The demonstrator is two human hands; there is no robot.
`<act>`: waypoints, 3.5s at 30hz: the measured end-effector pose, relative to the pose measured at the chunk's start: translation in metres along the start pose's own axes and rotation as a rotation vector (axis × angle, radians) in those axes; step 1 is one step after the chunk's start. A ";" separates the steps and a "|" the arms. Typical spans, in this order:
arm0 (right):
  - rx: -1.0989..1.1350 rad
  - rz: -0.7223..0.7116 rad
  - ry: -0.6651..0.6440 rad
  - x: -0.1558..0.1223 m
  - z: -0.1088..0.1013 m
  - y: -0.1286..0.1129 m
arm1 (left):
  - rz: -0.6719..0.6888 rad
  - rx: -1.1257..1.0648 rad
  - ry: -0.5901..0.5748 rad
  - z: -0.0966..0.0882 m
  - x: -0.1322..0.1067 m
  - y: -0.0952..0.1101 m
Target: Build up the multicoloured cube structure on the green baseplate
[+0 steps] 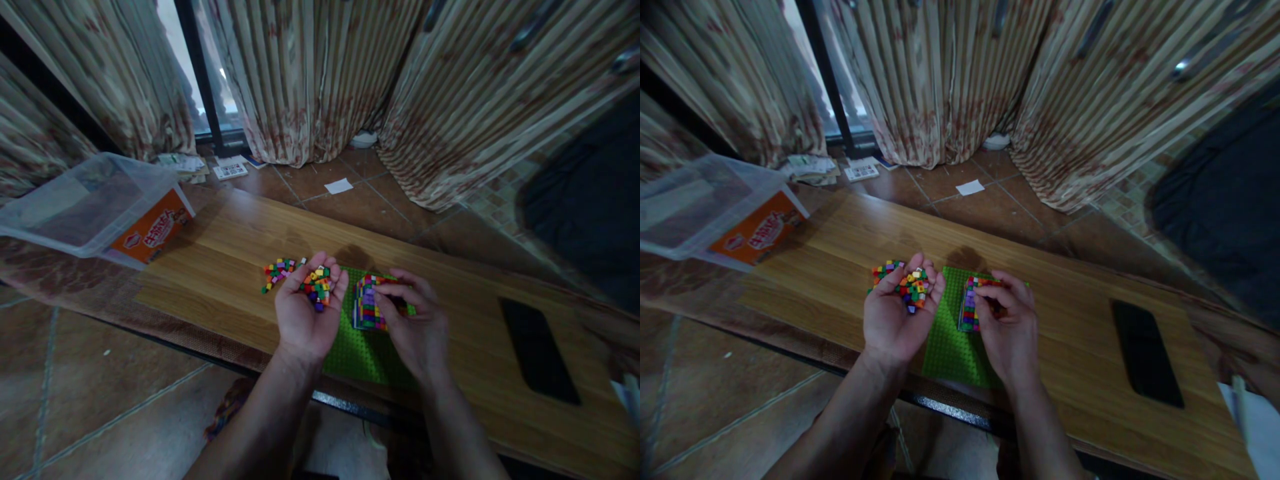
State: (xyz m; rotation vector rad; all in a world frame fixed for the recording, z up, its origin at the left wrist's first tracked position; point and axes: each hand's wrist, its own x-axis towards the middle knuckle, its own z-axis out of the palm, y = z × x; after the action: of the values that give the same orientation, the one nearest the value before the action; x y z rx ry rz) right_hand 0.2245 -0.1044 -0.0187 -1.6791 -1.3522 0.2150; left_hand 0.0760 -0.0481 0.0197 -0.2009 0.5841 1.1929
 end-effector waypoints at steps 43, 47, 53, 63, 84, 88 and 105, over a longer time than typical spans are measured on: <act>0.009 0.175 0.028 0.013 0.012 0.001 | -0.006 0.058 -0.011 0.000 -0.001 -0.003; 0.014 0.170 0.025 0.013 0.011 0.000 | -0.002 0.059 -0.009 0.000 0.000 -0.003; 0.045 0.161 -0.007 0.013 0.014 0.001 | 0.001 0.066 -0.010 0.000 -0.001 -0.003; 0.080 0.120 -0.324 -0.002 -0.030 0.022 | -0.010 0.089 0.002 -0.001 -0.001 -0.002; 0.105 -0.116 -0.051 0.007 -0.036 0.006 | -0.191 0.166 -0.052 0.007 -0.011 -0.030; 0.109 -0.178 -0.024 0.001 -0.037 -0.011 | -0.241 0.171 -0.081 0.008 -0.014 -0.040; 0.186 -0.044 0.027 -0.003 -0.026 -0.012 | -0.227 0.135 -0.078 0.005 -0.011 -0.048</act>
State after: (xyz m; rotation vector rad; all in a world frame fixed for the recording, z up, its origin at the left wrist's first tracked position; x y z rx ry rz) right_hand 0.2316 -0.1216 0.0032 -1.4919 -1.3067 0.2832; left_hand 0.1184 -0.0728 0.0228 -0.1025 0.5555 0.9343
